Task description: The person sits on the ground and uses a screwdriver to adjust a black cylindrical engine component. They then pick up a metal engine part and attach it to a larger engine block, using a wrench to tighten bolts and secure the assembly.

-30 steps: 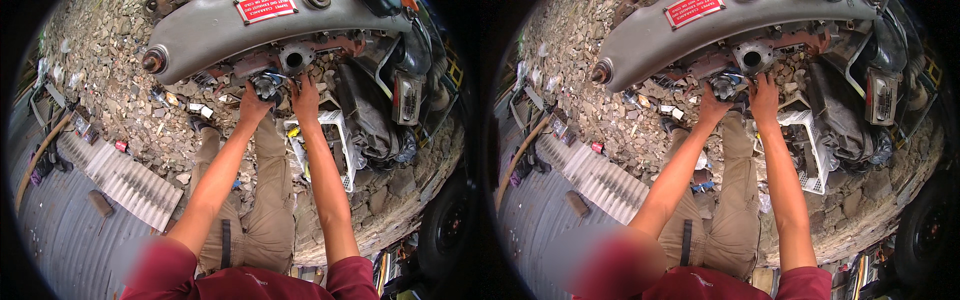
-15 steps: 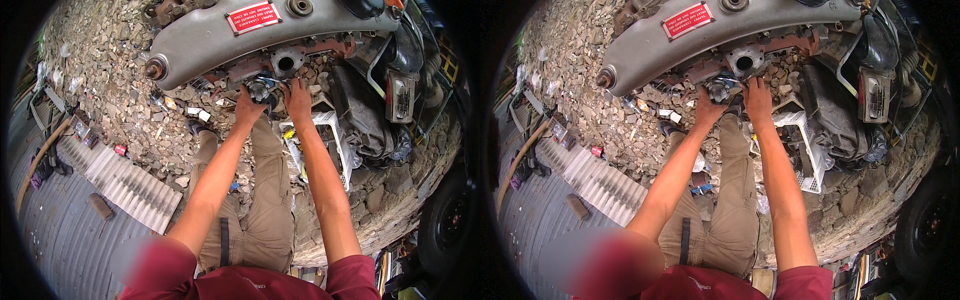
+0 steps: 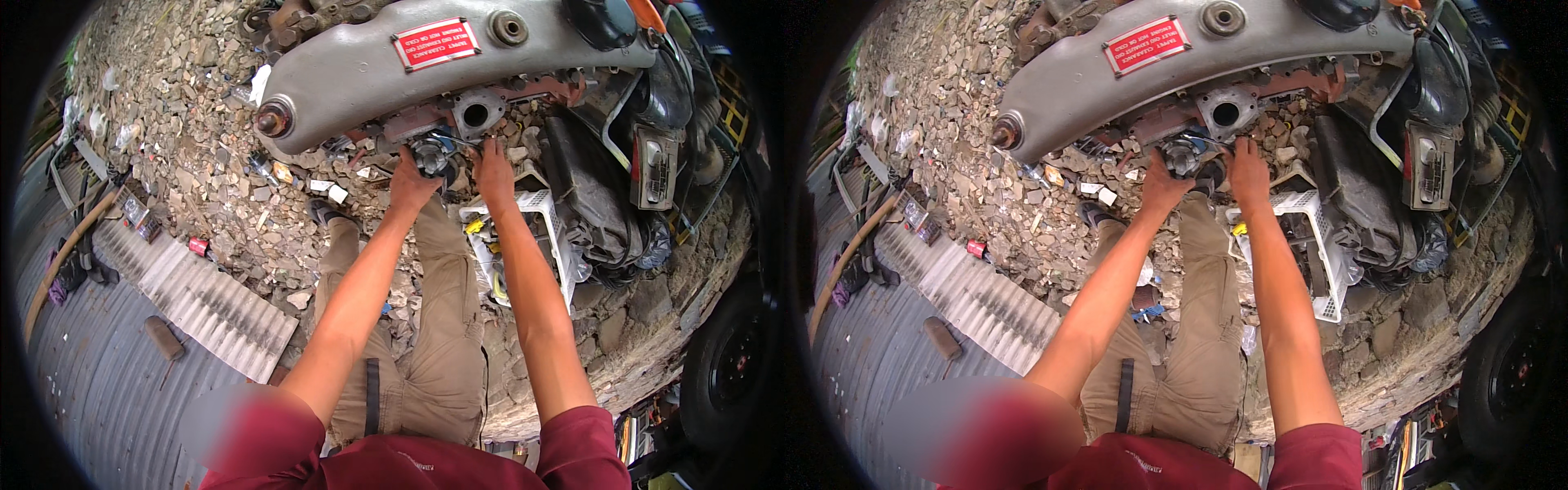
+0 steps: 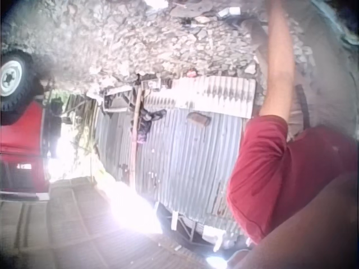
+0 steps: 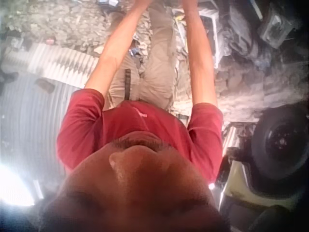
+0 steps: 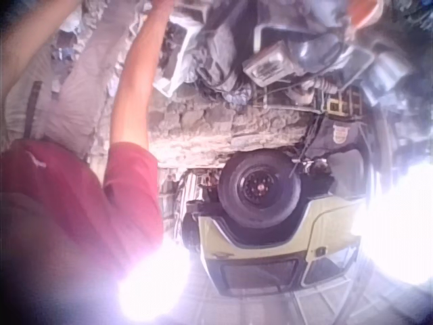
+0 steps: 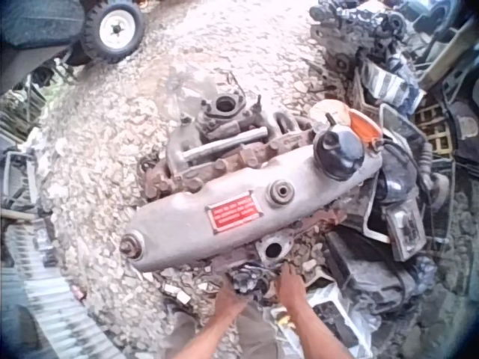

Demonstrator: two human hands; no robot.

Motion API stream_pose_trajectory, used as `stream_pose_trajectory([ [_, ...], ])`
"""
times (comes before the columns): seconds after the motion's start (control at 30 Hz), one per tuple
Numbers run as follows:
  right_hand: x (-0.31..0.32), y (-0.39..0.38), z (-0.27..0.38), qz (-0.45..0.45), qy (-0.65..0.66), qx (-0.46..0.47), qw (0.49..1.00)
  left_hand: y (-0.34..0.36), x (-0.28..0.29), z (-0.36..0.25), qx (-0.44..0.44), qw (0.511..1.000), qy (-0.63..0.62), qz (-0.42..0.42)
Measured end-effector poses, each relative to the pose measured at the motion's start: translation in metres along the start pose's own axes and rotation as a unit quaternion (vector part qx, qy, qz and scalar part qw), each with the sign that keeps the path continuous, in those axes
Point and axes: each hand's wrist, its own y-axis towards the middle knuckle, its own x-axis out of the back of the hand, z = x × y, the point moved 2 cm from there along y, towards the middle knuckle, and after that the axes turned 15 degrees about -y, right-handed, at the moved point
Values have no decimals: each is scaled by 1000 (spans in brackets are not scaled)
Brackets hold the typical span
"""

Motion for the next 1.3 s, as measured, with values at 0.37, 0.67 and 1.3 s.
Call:
stream_pose_trajectory([
  [0.37,-73,-70,-56,-11,77,-87,993,-3,0,-7,16,1000,0,-3],
  [0.67,19,-59,-42,-24,224,-161,961,-4,9,-20,14,1000,22,14],
  [1.3,23,0,8,-68,180,-11,981,-1,6,-5,-66,998,-25,4],
])
